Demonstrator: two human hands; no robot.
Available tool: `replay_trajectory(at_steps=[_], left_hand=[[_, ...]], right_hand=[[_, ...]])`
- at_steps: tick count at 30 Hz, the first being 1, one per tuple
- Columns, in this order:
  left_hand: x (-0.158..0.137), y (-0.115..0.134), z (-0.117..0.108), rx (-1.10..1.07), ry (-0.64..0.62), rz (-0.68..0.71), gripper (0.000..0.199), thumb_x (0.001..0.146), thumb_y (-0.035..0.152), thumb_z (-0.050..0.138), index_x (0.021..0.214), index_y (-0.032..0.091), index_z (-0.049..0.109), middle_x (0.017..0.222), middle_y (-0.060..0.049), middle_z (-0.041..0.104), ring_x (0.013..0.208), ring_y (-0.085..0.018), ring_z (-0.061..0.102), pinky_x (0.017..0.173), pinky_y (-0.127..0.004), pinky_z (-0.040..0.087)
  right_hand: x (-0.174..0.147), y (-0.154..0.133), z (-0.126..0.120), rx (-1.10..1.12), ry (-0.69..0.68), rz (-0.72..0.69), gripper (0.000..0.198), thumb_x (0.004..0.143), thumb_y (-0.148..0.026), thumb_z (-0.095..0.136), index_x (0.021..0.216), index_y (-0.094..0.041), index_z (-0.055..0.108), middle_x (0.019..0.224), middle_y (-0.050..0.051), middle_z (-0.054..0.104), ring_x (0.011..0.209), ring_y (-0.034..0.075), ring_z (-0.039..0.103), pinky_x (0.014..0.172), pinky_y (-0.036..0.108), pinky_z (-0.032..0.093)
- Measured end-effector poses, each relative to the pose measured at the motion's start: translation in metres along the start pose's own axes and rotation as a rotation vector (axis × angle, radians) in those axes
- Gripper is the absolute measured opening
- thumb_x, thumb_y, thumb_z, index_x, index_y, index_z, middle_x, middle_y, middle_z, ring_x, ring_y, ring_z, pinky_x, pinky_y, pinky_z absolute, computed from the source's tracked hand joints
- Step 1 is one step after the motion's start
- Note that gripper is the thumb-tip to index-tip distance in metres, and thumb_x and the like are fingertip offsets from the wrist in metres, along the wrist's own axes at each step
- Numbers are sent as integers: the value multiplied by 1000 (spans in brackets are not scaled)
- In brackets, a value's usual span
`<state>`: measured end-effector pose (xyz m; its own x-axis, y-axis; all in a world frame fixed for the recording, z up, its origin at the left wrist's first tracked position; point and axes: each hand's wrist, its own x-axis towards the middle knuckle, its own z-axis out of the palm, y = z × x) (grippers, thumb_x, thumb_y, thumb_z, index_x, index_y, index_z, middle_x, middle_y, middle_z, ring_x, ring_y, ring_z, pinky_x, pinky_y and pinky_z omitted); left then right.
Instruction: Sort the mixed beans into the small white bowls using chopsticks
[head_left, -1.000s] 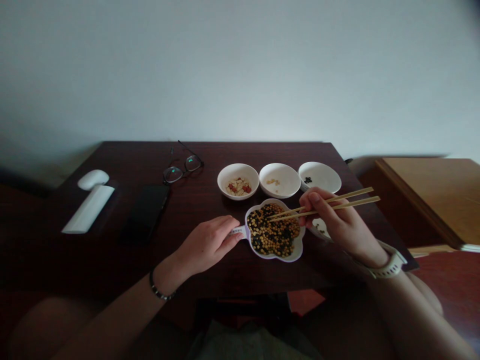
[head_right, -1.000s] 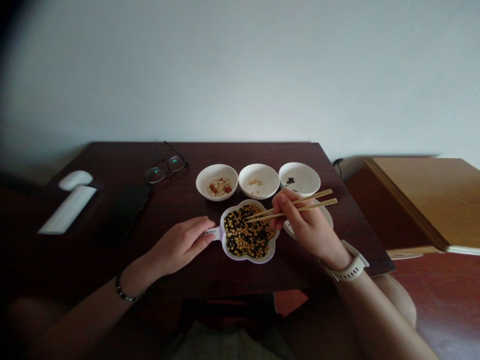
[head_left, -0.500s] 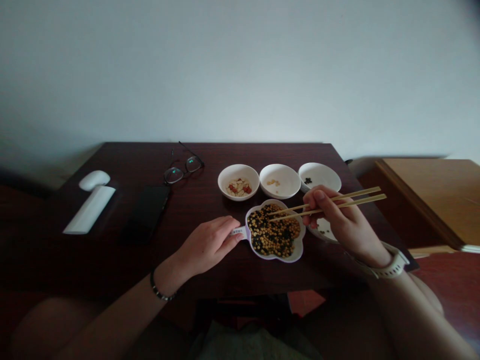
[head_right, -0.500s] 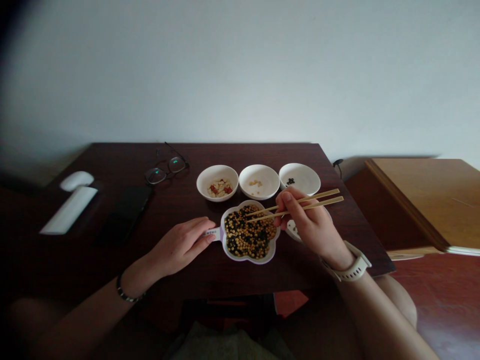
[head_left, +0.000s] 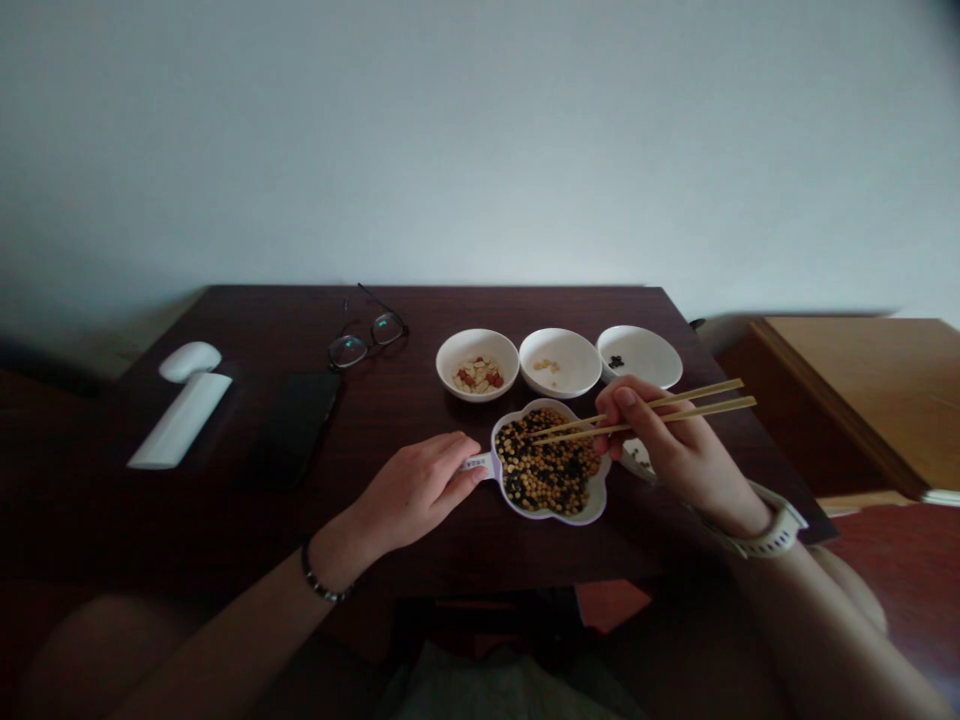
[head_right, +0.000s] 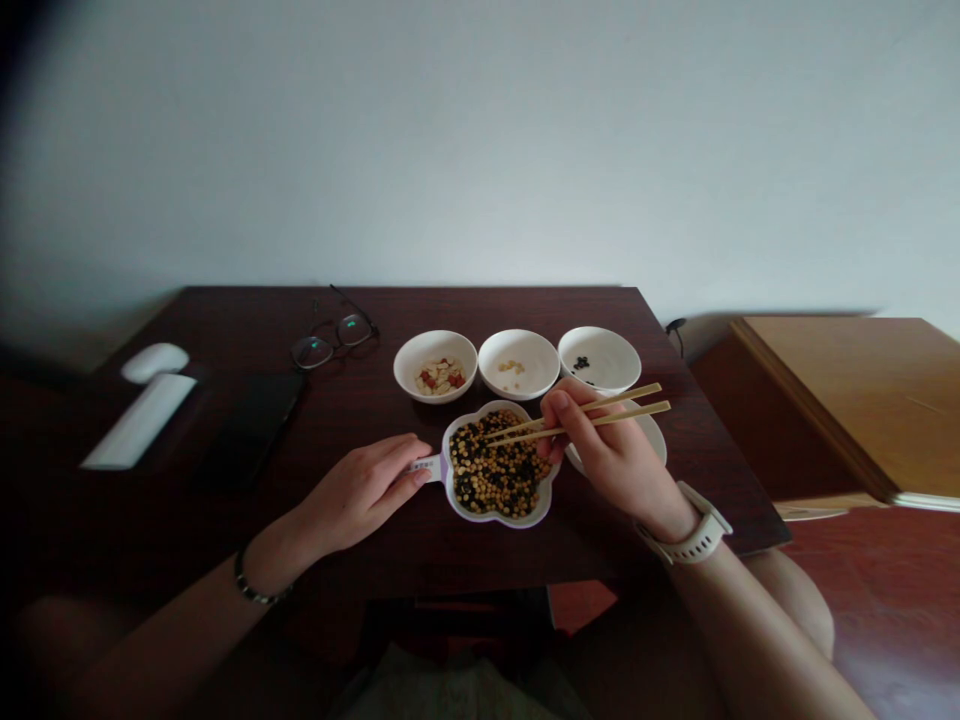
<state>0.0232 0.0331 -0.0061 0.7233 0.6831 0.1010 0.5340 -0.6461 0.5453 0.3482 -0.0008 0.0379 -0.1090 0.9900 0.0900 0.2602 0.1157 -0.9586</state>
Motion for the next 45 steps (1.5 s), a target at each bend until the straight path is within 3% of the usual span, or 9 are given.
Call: replay_trajectory(at_steps=[5, 9, 15, 20, 28, 33, 38, 42, 45], left_hand=[[0, -2, -3, 30, 152, -95, 21, 117, 30, 42, 114, 21, 61, 106, -5, 72, 98, -22, 70, 86, -36, 52], [-6, -13, -17, 357, 292, -313, 15, 110, 19, 42, 107, 22, 57, 102, -7, 71, 92, -25, 69, 82, -39, 52], [-27, -37, -49, 899, 253, -604, 26, 104, 29, 48, 119, 14, 63, 114, -20, 67, 110, -39, 65, 88, -47, 54], [-34, -48, -63, 911, 199, -746, 27, 106, 32, 44, 113, 14, 64, 115, -22, 65, 108, -39, 65, 75, -43, 54], [-31, -50, -62, 979, 186, -728, 25, 105, 23, 41, 109, 15, 64, 111, -21, 66, 102, -38, 66, 61, -39, 51], [-31, -48, -64, 972, 163, -712, 24, 104, 20, 42, 110, 15, 65, 111, -21, 66, 101, -38, 66, 63, -40, 53], [-31, -48, -62, 913, 195, -728, 27, 106, 30, 44, 114, 14, 65, 115, -23, 65, 109, -42, 63, 70, -44, 55], [-26, -42, -52, 773, 324, -579, 31, 107, 33, 49, 124, 13, 64, 128, -24, 64, 123, -43, 60, 96, -53, 54], [-19, -30, -40, 370, 244, -339, 24, 111, 34, 49, 116, 19, 67, 120, -13, 70, 110, -30, 68, 98, -43, 54]], right_hand=[[0, -1, 1, 1, -23, -3, 38, 116, -52, 49, 92, -24, 60, 73, 2, 71, 63, 18, 66, 58, 29, 51], [-1, -3, 2, -5, -26, 2, 40, 115, -54, 50, 91, -24, 60, 74, 2, 71, 65, 18, 67, 61, 30, 53], [-1, -2, 2, 1, -12, 22, 40, 114, -56, 51, 92, -24, 61, 73, 2, 71, 63, 18, 67, 59, 29, 53], [0, -1, 3, -5, 8, 7, 40, 114, -55, 51, 90, -24, 61, 72, 2, 70, 64, 18, 68, 61, 29, 54], [-1, -2, 3, -2, 1, 11, 40, 114, -55, 51, 91, -24, 61, 73, 2, 71, 64, 18, 68, 61, 29, 54], [0, -2, 4, 27, -4, 21, 40, 113, -57, 53, 92, -24, 61, 72, 2, 72, 61, 18, 67, 57, 29, 54], [0, -2, 4, 17, -8, 25, 40, 113, -57, 53, 91, -24, 61, 73, 2, 72, 61, 18, 68, 58, 30, 56], [0, -1, 4, -3, -14, 17, 41, 113, -56, 52, 91, -24, 60, 73, 2, 72, 61, 17, 68, 58, 29, 55], [1, 0, 4, -10, -10, 14, 40, 114, -55, 51, 91, -23, 60, 73, 2, 72, 61, 17, 67, 58, 28, 54]])
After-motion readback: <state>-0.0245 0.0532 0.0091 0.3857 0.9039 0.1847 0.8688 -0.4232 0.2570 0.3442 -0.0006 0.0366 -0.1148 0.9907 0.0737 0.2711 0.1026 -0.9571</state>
